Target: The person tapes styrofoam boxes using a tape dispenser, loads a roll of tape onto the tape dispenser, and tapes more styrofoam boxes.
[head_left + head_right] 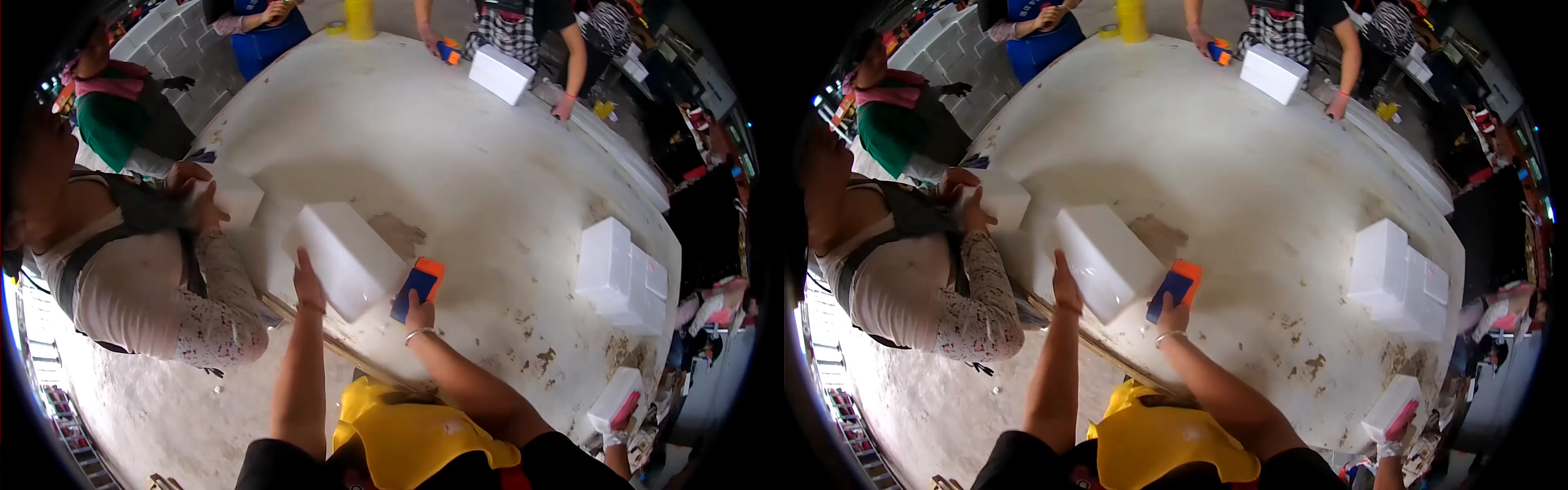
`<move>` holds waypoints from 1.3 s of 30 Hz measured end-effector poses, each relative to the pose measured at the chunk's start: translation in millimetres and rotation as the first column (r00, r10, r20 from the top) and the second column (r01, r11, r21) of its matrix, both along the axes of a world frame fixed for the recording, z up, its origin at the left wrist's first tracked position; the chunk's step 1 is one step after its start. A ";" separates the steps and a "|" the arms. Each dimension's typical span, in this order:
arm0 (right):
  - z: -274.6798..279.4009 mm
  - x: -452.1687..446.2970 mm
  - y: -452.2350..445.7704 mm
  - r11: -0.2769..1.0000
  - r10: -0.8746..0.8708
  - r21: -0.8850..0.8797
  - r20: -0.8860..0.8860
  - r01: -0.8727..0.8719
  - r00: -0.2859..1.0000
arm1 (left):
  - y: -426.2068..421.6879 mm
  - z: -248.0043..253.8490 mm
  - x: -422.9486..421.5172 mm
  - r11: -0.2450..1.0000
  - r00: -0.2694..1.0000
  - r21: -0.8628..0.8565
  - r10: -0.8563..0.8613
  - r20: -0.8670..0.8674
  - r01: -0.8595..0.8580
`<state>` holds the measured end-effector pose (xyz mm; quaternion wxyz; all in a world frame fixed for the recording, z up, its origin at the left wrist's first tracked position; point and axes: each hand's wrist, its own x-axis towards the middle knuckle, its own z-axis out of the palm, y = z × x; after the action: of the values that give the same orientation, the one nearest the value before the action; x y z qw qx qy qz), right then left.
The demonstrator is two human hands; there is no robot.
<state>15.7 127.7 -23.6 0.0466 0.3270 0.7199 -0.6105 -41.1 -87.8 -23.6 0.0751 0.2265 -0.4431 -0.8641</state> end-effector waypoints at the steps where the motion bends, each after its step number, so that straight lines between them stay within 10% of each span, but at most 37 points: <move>1: -2.1 3.2 -7.2 0.996 -0.070 0.057 -0.069 0.074 0.995 | 3.0 -10.3 19.3 0.978 1.000 0.209 -0.014 -0.023 0.019; 3: 27.4 14.5 -6.4 0.939 -0.090 0.314 -0.174 0.142 0.981 | 42.1 -28.1 60.3 0.953 0.994 0.284 0.097 0.046 -0.106; 5: 62.8 37.6 39.2 0.988 0.111 0.139 -0.297 -0.071 0.948 | 94.1 -31.6 87.8 0.865 0.994 0.497 0.101 -0.035 -0.070; 9: 46.5 79.4 114.4 0.960 0.124 0.278 -0.316 -0.034 0.941 | 134.0 -33.4 106.8 0.931 0.985 0.332 -0.169 0.015 0.154; 12: 40.9 101.1 158.0 0.979 0.205 0.071 -0.378 -0.192 0.903 | 117.1 -12.8 115.3 0.920 0.889 0.250 -0.365 0.276 0.300; 17: 110.9 117.7 217.8 0.677 0.736 0.366 -0.353 -0.639 0.577 | 88.8 70.7 165.5 0.748 0.676 -0.087 -0.536 0.506 0.658; 19: 143.9 119.5 223.2 0.509 0.857 0.436 -0.340 -0.742 0.388 | 115.3 150.6 164.8 0.481 0.801 -0.648 -0.445 0.400 0.591; 23: 195.7 118.2 206.5 0.373 0.912 0.384 -0.319 -0.845 0.258 | 160.2 204.2 149.1 0.629 0.594 -0.280 -0.777 -0.208 0.725; 25: 190.0 121.7 210.0 0.313 0.933 0.375 -0.294 -0.873 0.208 | 168.3 210.7 143.0 0.434 0.445 -0.426 -0.892 -0.079 0.794; 29: 175.3 129.1 215.9 0.311 0.945 0.277 -0.188 -0.909 0.266 | 171.8 181.4 149.4 0.573 0.615 -0.318 -0.788 0.042 0.756; 30: 173.5 126.2 211.9 0.346 0.935 0.206 -0.160 -0.915 0.317 | 167.2 172.3 148.8 0.562 0.693 -0.554 -0.720 0.037 0.614; 34: 188.5 101.7 188.0 0.571 0.812 -0.105 -0.074 -0.814 0.579 | 97.1 114.7 89.6 0.845 0.982 -0.502 -0.177 0.067 0.187; 39: 171.7 72.1 166.5 0.613 0.788 -0.195 0.081 -0.766 0.610 | 42.8 63.2 13.0 0.624 0.944 -0.716 -0.127 0.303 0.314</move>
<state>87.9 294.1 148.1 0.3871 0.0252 0.7393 -0.5504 -28.1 -45.0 39.6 0.0051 0.2138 -0.7917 -0.5723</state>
